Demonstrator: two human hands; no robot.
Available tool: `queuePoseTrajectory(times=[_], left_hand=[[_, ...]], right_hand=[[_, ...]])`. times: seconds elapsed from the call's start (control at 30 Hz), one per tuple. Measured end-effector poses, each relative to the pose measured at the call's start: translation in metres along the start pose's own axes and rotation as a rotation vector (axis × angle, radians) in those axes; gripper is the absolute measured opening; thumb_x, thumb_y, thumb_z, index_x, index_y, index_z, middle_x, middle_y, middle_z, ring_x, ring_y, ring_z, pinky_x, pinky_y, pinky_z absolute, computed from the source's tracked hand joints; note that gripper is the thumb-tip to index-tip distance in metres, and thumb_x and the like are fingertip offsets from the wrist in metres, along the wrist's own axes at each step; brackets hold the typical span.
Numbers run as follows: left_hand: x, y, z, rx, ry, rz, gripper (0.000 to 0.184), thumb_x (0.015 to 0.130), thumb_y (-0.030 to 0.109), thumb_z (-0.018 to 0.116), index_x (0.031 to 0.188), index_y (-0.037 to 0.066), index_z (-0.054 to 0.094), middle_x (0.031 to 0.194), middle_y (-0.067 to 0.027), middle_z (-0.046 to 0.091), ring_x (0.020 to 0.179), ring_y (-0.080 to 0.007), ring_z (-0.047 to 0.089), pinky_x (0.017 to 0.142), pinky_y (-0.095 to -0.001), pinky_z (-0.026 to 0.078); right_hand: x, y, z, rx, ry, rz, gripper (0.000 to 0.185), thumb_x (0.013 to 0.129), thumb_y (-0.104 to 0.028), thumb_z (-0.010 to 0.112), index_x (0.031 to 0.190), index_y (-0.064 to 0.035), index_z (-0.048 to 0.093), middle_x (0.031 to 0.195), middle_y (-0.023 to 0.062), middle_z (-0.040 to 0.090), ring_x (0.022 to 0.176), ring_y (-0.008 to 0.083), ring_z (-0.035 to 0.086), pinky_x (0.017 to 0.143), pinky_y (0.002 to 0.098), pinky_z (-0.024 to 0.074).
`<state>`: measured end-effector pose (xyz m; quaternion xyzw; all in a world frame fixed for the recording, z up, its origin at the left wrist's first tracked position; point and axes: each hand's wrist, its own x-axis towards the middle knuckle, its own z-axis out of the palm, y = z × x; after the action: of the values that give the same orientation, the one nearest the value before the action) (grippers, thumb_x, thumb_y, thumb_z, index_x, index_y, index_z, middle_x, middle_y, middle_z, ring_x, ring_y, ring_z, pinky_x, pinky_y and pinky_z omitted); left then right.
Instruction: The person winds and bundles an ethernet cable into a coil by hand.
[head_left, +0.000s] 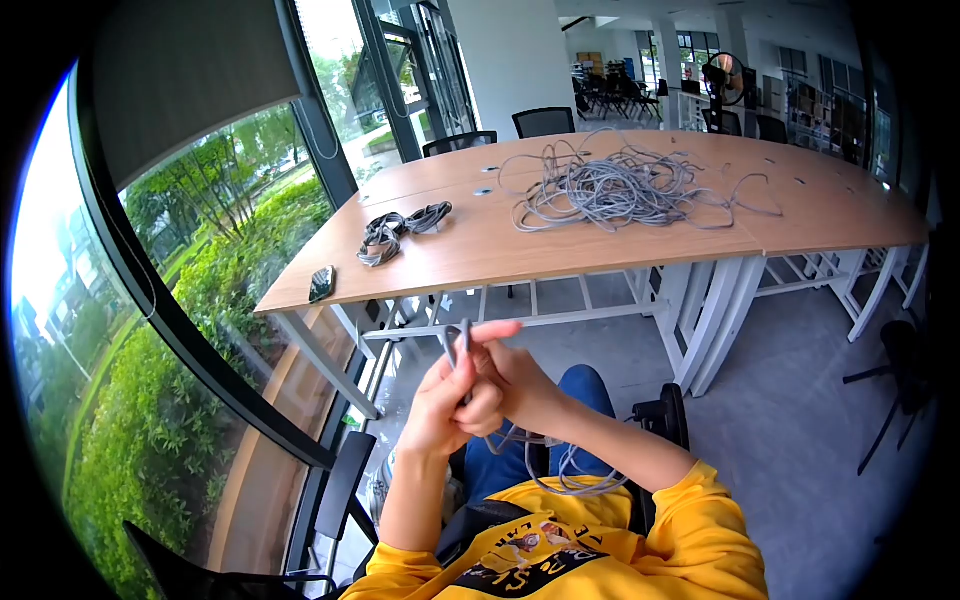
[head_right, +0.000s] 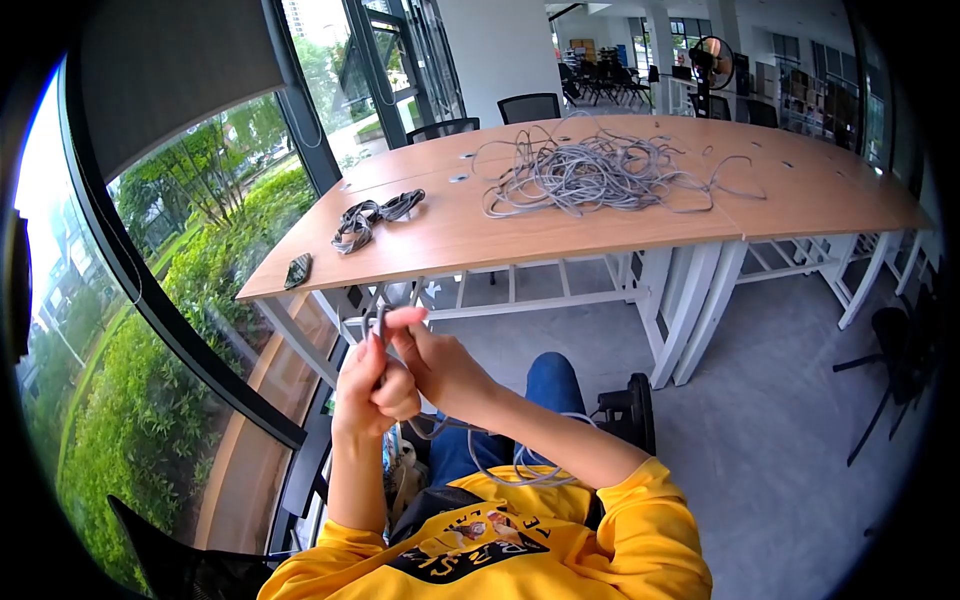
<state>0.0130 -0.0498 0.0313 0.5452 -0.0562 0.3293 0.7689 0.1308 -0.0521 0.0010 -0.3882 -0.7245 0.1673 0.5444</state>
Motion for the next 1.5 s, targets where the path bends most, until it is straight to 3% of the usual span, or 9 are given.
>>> queuePoseTrajectory(times=[0.27,0.43,0.53,0.6,0.93,1.07,1.23,1.3,1.5], left_hand=[[-0.009,0.012,-0.017,-0.109,0.066,0.048,0.031,0.091,0.03,0.027,0.099,0.003,0.04,0.042,0.0068,0.017,0.032,-0.0035,0.011,0.033,-0.0206,0.01],[-0.008,0.02,-0.024,0.036,0.332,-0.016,0.027,0.09,0.027,0.031,0.092,0.003,0.044,0.046,0.0064,0.02,0.036,-0.0032,0.014,0.035,-0.0196,0.012],[-0.006,0.02,-0.019,0.176,0.413,-0.046,0.027,0.09,0.025,0.032,0.083,0.003,0.046,0.047,0.006,0.021,0.038,-0.003,0.016,0.036,-0.0194,0.013],[-0.007,0.019,-0.022,0.132,0.331,-0.109,0.027,0.09,0.025,0.031,0.078,0.005,0.043,0.047,0.0057,0.021,0.038,-0.003,0.015,0.036,-0.0194,0.013],[-0.014,0.014,-0.022,-0.198,-0.095,-0.11,0.026,0.09,0.025,0.031,0.099,0.002,0.037,0.044,0.0056,0.021,0.035,-0.0034,0.015,0.036,-0.0197,0.014],[-0.013,0.007,-0.021,-0.289,-0.161,0.027,0.033,0.09,0.026,0.029,0.111,0.0,0.031,0.044,0.0052,0.02,0.034,-0.0042,0.015,0.035,-0.02,0.012],[-0.003,0.004,-0.022,-0.057,0.225,0.004,0.039,0.09,0.038,0.021,0.063,0.012,0.03,0.041,0.0062,0.018,0.032,-0.004,0.009,0.031,-0.0203,0.01],[0.002,0.001,-0.019,-0.009,0.259,-0.028,0.04,0.089,0.04,0.023,0.06,0.012,0.029,0.041,0.0058,0.019,0.033,-0.0043,0.011,0.031,-0.0205,0.01],[0.008,-0.005,-0.011,0.135,0.35,-0.059,0.04,0.089,0.039,0.027,0.061,0.012,0.031,0.044,0.0035,0.025,0.036,-0.0056,0.017,0.034,-0.0212,0.013]], right_hand=[[0.015,-0.002,-0.018,-0.073,0.154,-0.144,0.016,0.085,-0.016,0.045,0.089,-0.0014,0.04,0.066,0.0208,0.053,0.062,0.0368,0.054,0.047,0.0389,0.0392],[0.018,-0.013,-0.053,0.138,-0.061,0.321,0.021,0.083,-0.017,0.05,0.078,0.0028,0.047,0.058,0.019,0.052,0.049,0.0308,0.053,0.044,0.0347,0.0389],[0.019,-0.008,-0.052,-0.071,0.076,0.03,0.02,0.082,-0.016,0.05,0.081,0.0042,0.047,0.057,0.02,0.05,0.048,0.0305,0.051,0.044,0.0332,0.038],[0.022,0.004,-0.048,-0.142,0.157,-0.139,0.017,0.083,-0.015,0.05,0.085,0.0018,0.051,0.05,0.0071,0.047,0.037,0.0089,0.041,0.037,0.0244,0.034],[0.02,-0.007,-0.053,0.007,0.048,0.167,0.023,0.084,-0.02,0.049,0.078,0.0012,0.052,0.048,0.0047,0.047,0.039,0.0095,0.045,0.039,0.0233,0.0355],[0.014,-0.01,-0.046,0.535,-0.01,0.363,0.033,0.084,-0.031,0.048,0.07,-0.0003,0.05,0.049,0.0019,0.048,0.043,0.0095,0.05,0.038,0.0229,0.0373],[0.012,-0.007,-0.044,0.651,-0.059,0.421,0.043,0.086,-0.038,0.039,0.065,-0.0015,0.046,0.047,0.0039,0.047,0.043,0.0107,0.048,0.04,0.0243,0.0364],[0.011,-0.009,-0.033,0.125,0.026,0.184,0.048,0.088,-0.04,0.033,0.066,0.0006,0.046,0.047,0.0089,0.046,0.044,0.0156,0.047,0.044,0.0276,0.0375],[0.001,-0.012,-0.012,0.124,0.055,0.068,0.046,0.089,-0.036,0.031,0.07,0.0013,0.051,0.061,0.0187,0.055,0.057,0.0336,0.054,0.051,0.035,0.042]])
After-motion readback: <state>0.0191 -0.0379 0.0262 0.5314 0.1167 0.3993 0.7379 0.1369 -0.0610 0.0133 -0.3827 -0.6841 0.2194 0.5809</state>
